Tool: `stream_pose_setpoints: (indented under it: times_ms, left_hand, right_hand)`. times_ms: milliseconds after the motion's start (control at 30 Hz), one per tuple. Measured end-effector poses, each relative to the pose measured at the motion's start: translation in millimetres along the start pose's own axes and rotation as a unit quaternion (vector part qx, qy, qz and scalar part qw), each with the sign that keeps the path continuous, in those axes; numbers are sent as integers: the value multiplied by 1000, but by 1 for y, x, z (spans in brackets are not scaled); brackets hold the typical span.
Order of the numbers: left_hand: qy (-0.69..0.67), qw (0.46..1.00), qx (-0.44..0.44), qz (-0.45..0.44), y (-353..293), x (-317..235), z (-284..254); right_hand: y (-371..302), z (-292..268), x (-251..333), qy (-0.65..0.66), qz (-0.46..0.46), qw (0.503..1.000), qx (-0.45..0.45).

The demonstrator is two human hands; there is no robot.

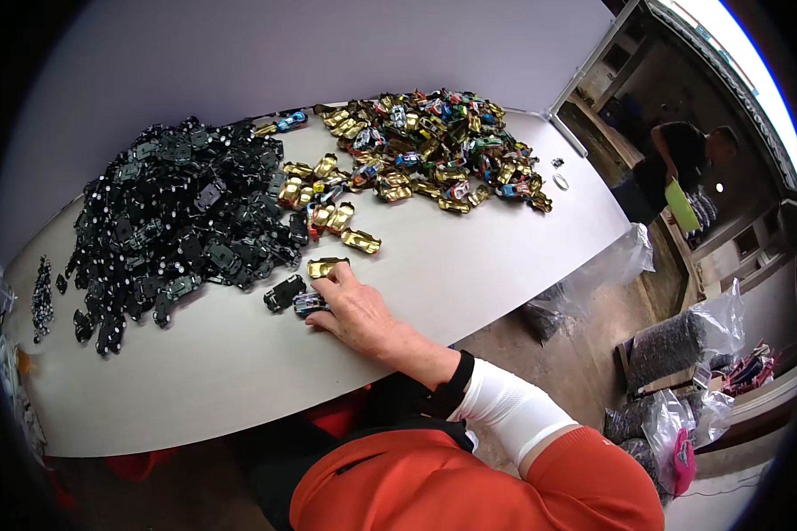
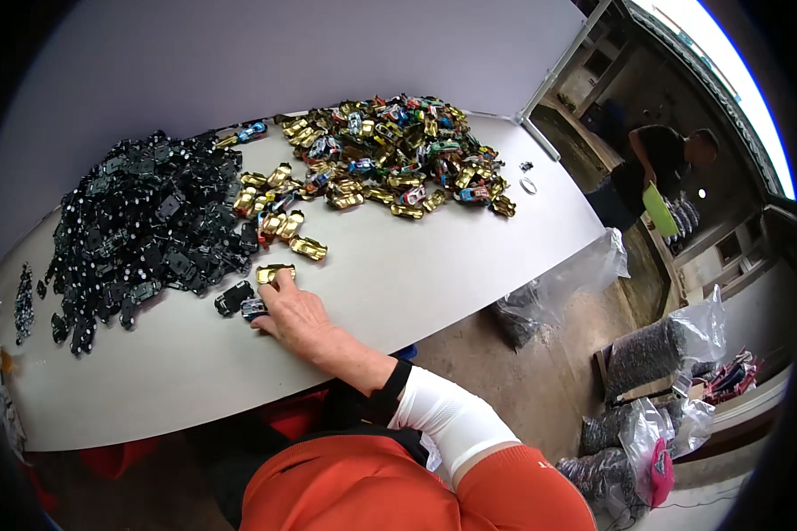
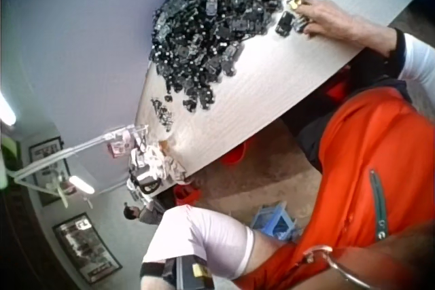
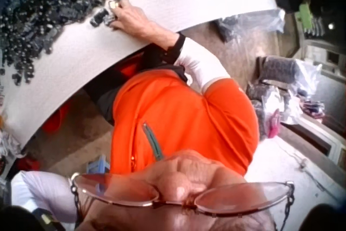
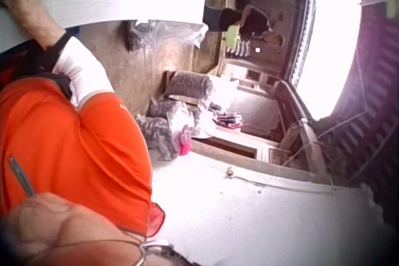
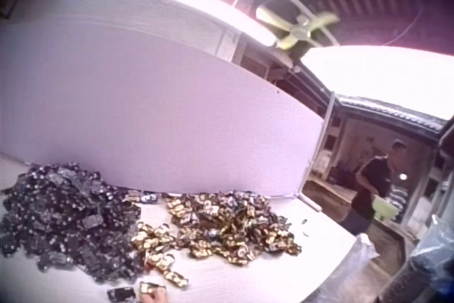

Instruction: The person assembles small toy car keychains by hand. They pick up a black plastic base and a colored car body, fit them together, and place the finished unit on the table. This process is repeated with various colored car bodies.

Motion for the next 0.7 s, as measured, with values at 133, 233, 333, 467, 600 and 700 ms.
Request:
stream_pose_setpoints:
  times_ms: [133, 233, 333, 467, 600, 700]
  left_hand:
    - [17, 1000, 12, 2, 4, 3, 4]
    - [29, 999, 18, -6, 2, 4, 2]
    - [38, 999, 18, -14, -2, 6, 1]
    - [41, 999, 17, -18, 1, 11, -3]
    - [44, 999, 9, -19, -8, 3, -5]
    - [54, 998, -9, -26, -12, 8, -11]
  right_hand:
    - [2, -2, 3, 8, -10, 1000, -3]
    - [0, -2, 9, 18, -20, 1000, -12]
    - [0, -2, 13, 21, -31, 999, -18]
    - [1, -7, 12, 21, -58, 997, -49]
    - [-14, -11, 20, 91, -73, 991, -72]
    - [-10, -77, 43, 170, -146, 962, -154]
Point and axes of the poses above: each hand's wrist, its own y-axis towards the middle knuckle, its own z-axis out of the palm, x = y × z, the point moved 8 cm from there along y, towards the middle knuckle, and after that the axes turned 3 degrees about x, right-handed, at the moved point
